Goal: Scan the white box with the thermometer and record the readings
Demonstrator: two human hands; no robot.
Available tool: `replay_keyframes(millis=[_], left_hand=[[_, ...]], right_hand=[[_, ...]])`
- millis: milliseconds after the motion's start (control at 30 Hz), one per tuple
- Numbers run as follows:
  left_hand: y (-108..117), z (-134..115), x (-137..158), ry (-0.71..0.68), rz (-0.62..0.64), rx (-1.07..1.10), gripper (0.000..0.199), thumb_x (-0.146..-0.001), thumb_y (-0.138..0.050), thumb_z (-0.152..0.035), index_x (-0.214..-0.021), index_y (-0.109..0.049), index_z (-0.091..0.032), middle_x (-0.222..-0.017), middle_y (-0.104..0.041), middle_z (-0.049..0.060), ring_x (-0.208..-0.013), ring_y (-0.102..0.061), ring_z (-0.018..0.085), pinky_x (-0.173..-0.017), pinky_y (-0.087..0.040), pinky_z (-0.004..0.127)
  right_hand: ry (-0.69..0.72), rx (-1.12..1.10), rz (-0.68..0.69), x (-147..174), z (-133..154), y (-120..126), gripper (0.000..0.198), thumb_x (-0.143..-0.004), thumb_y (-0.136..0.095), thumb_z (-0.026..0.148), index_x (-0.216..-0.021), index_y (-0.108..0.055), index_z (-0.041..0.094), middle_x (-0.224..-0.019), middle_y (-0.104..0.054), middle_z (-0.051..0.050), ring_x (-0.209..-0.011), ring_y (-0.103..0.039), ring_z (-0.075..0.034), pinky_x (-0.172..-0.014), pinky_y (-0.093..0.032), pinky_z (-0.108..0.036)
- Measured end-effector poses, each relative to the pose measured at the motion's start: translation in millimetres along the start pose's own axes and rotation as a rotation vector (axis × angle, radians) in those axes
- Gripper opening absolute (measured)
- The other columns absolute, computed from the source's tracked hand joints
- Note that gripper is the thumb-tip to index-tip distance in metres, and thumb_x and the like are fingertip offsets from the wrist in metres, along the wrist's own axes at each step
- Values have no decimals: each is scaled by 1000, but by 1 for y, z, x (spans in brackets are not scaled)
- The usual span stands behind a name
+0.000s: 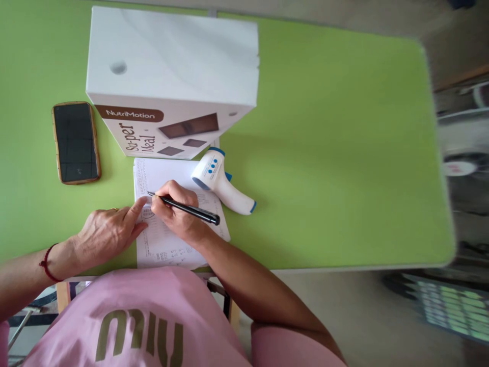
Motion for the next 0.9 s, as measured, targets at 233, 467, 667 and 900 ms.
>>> replay_keyframes(millis=[233,467,667,900], left_hand=[[-1,0,1,-3,-8,-14,47,-110,-55,-28,-151,-48,-7,-70,-73,3,-53,-71,22,-42,-40,27],[-2,1,2,4,-44,16,49,-109,-54,-27,-153,-44,-8,-70,-73,2,-54,-71,22,-42,-41,27],[0,0,-2,24,42,13,47,-109,-57,-29,-150,-48,-9,-72,-75,4,-56,-73,24,-43,-43,28],[7,3,-4,44,53,55,42,-107,-64,-27,-144,-56,-9,-89,-77,9,-70,-76,28,-52,-56,35]], right_hand=[[11,7,-8,-2,2,-1,18,-93,-63,18,-81,-53,26,-62,-58,7,-52,-54,-12,-52,-44,-25],[-3,16,-2,-2,1,-2,17,-94,-62,21,-80,-53,26,-62,-60,6,-52,-56,-13,-52,-46,-26],[-24,-16,-6,-5,7,4,17,-97,-62,23,-81,-55,26,-64,-62,6,-53,-57,-12,-52,-47,-25],[133,112,244,3,33,36,19,-107,-55,20,-120,-67,27,-109,-84,-5,-100,-79,-21,-88,-64,-35]])
Point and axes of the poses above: each hand's wrist, its own x-axis away from the middle knuckle, its own y-axis out of the back of the hand, z = x × y, the point moved 5 cm from there along -x, towards the middle knuckle
